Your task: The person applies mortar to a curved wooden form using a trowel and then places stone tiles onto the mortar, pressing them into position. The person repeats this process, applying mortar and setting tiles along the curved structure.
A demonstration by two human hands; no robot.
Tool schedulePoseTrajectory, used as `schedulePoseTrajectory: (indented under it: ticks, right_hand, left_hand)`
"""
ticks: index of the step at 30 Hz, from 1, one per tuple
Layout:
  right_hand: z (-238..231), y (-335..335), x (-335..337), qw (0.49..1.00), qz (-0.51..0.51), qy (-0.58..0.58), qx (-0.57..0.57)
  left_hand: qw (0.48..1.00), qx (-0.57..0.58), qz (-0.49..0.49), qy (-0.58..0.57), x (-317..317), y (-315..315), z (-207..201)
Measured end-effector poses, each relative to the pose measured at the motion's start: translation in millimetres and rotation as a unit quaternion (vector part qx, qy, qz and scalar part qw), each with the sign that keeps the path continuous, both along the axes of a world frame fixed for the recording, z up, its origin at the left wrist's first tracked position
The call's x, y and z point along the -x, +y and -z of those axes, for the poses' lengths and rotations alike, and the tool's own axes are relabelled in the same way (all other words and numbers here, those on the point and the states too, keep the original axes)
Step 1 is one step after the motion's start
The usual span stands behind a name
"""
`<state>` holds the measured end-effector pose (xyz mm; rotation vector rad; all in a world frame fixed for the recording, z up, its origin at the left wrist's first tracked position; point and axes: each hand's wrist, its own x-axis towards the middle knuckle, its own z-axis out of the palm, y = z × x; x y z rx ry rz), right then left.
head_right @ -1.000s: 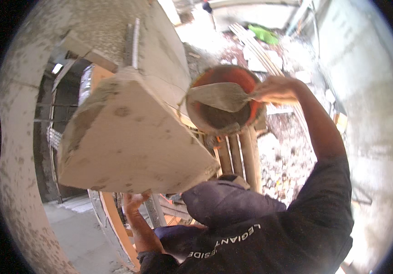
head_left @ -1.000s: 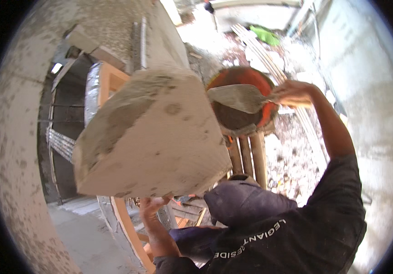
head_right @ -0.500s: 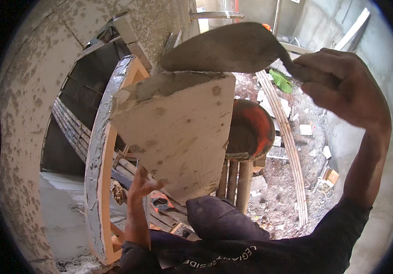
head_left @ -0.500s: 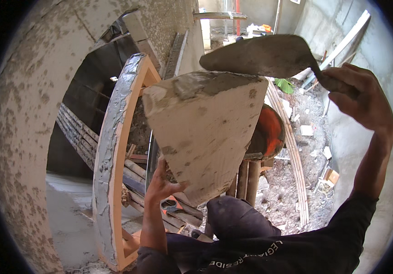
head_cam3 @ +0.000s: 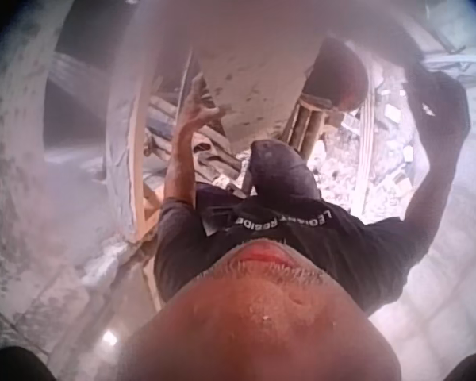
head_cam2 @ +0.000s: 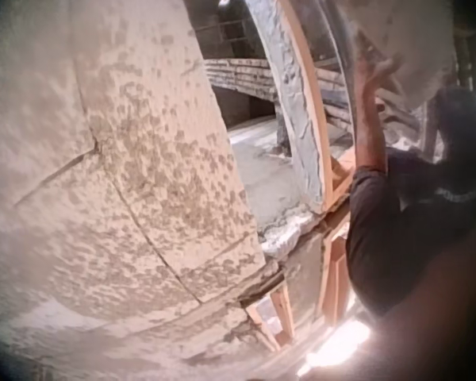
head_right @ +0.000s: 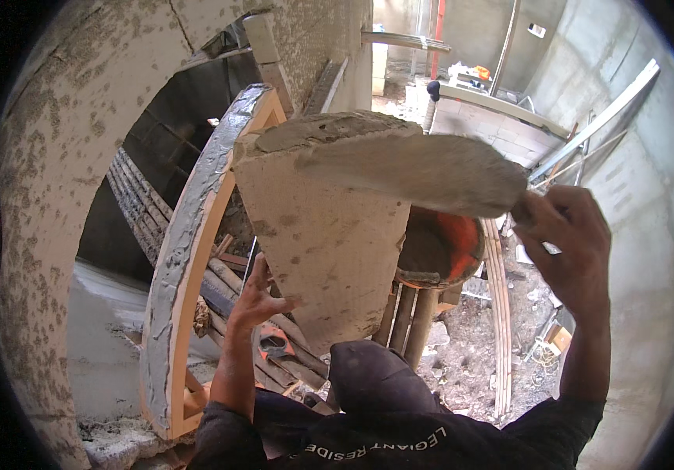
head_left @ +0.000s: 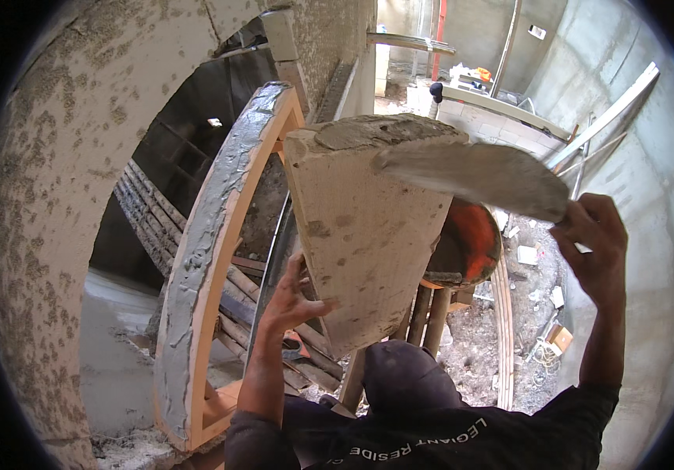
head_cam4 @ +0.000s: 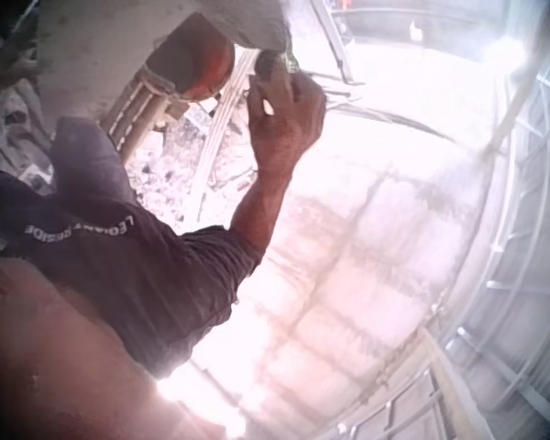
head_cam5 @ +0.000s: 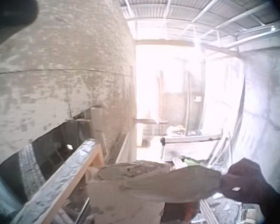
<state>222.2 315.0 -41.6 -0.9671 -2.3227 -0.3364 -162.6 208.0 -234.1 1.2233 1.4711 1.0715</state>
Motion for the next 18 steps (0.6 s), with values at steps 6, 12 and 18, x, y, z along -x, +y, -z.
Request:
schedulePoseTrajectory:
  ticks: [6,12,18]
  right_hand:
    - [-22.7,51.5,24.0,0.999,0.023,-0.015,0.028]
    - [30.6,79.8,-27.0,0.954,0.194,-0.18,0.14]
    - [174.9,122.5,-59.9,0.812,0.216,-0.406,0.361]
  left_hand:
    - [0.999,-0.04,0.011,0.021,1.1,1.3,-3.6]
    - [0.997,-0.07,0.003,-0.022,4.1,-4.5,26.6]
    - [0.998,-0.056,0.002,-0.025,5.1,-8.7,26.0]
